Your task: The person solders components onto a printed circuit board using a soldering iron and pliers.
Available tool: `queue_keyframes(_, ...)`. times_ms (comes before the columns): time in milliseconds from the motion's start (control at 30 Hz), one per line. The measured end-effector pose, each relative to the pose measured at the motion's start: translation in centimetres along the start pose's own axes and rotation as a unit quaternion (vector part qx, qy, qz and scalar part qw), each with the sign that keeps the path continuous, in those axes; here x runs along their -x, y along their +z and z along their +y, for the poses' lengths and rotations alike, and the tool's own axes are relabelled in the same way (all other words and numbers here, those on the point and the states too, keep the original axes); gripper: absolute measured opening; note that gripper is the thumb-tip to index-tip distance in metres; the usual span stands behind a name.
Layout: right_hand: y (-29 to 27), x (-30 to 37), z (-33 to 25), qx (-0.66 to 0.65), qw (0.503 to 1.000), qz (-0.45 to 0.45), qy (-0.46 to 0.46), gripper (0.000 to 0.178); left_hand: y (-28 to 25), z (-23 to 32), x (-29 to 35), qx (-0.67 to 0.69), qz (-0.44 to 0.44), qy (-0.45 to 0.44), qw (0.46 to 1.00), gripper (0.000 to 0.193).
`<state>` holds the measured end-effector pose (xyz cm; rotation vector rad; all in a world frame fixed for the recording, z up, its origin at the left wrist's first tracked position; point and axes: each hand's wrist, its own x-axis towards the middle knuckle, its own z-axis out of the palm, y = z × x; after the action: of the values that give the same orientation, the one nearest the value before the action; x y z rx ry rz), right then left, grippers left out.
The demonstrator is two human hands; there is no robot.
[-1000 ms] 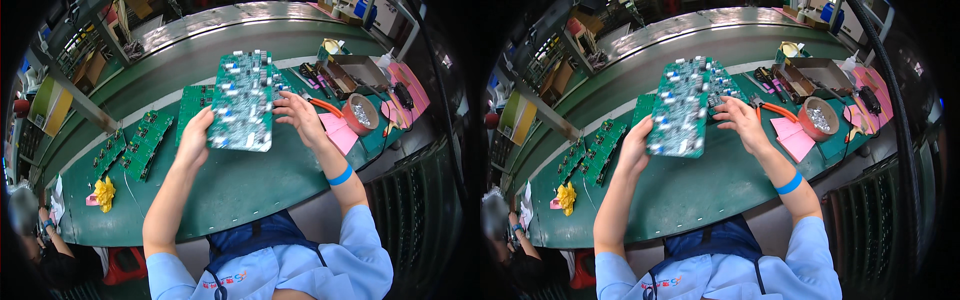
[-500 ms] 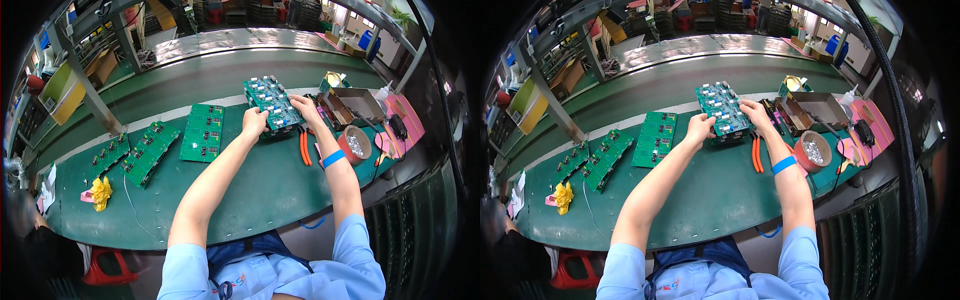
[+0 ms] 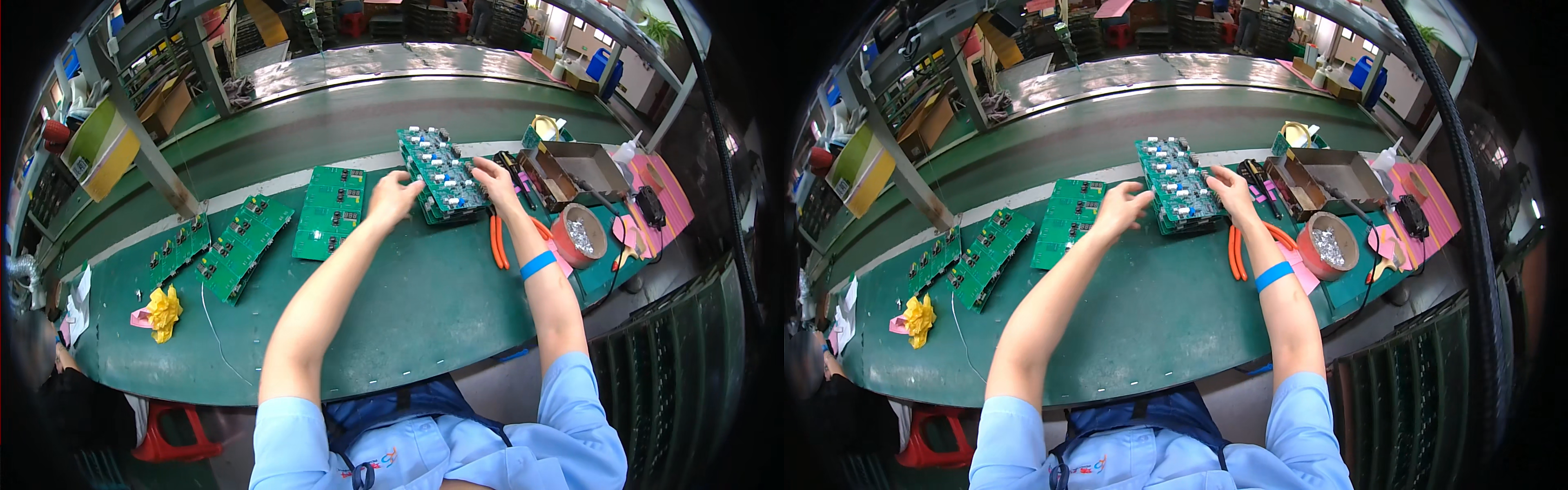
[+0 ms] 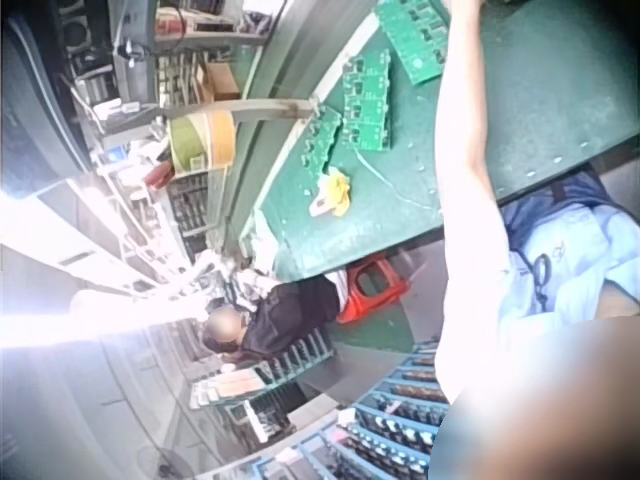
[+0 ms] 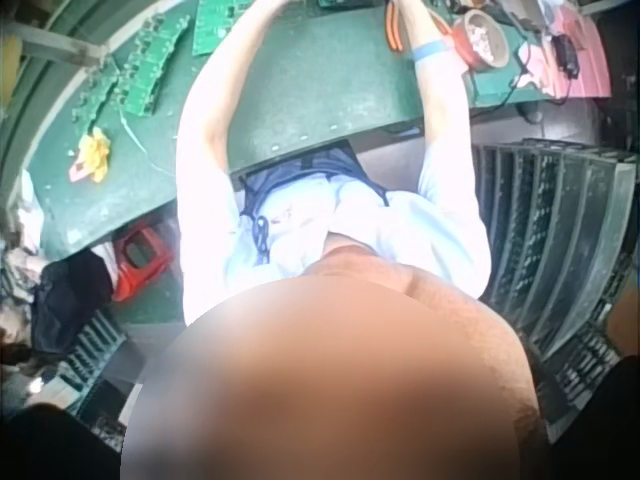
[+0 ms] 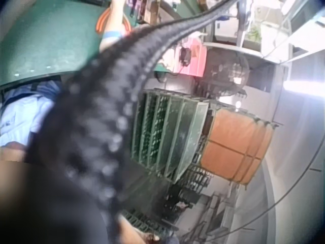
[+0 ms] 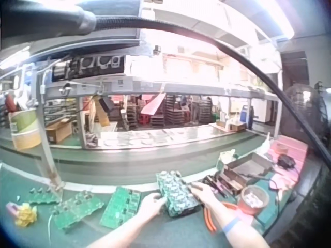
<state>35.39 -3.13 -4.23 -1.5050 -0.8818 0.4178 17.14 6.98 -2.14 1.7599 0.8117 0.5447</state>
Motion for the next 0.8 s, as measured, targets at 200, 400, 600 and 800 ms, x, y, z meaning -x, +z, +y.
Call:
queue_keyframes(200,1.6,4.1,-4.9,-0.034,0.984,0.084,-0.153,0.022,-8.0,-3.0,4.4,-0.514,0.128,0.141,0.836,0.033)
queue_keyframes(400,8.1,10.7,-6.7,-0.064,0.946,-0.315,-0.029,0.031,-11.0,-4.3,7.8,-0.566,0.091,-0.019,0.819,0.042)
queue_keyframes(600,13.3,9.9,-4.3,-0.176,0.906,-0.268,0.276,0.063,-12.2,-6.6,7.5,-0.308,0.132,-0.018,0.942,0.051)
queue_keyframes(800,13.4,8.1,-2.5,-0.258,0.88,-0.235,0.322,0.038,-12.1,-6.0,7.4,0.087,0.031,-0.128,0.987,0.041)
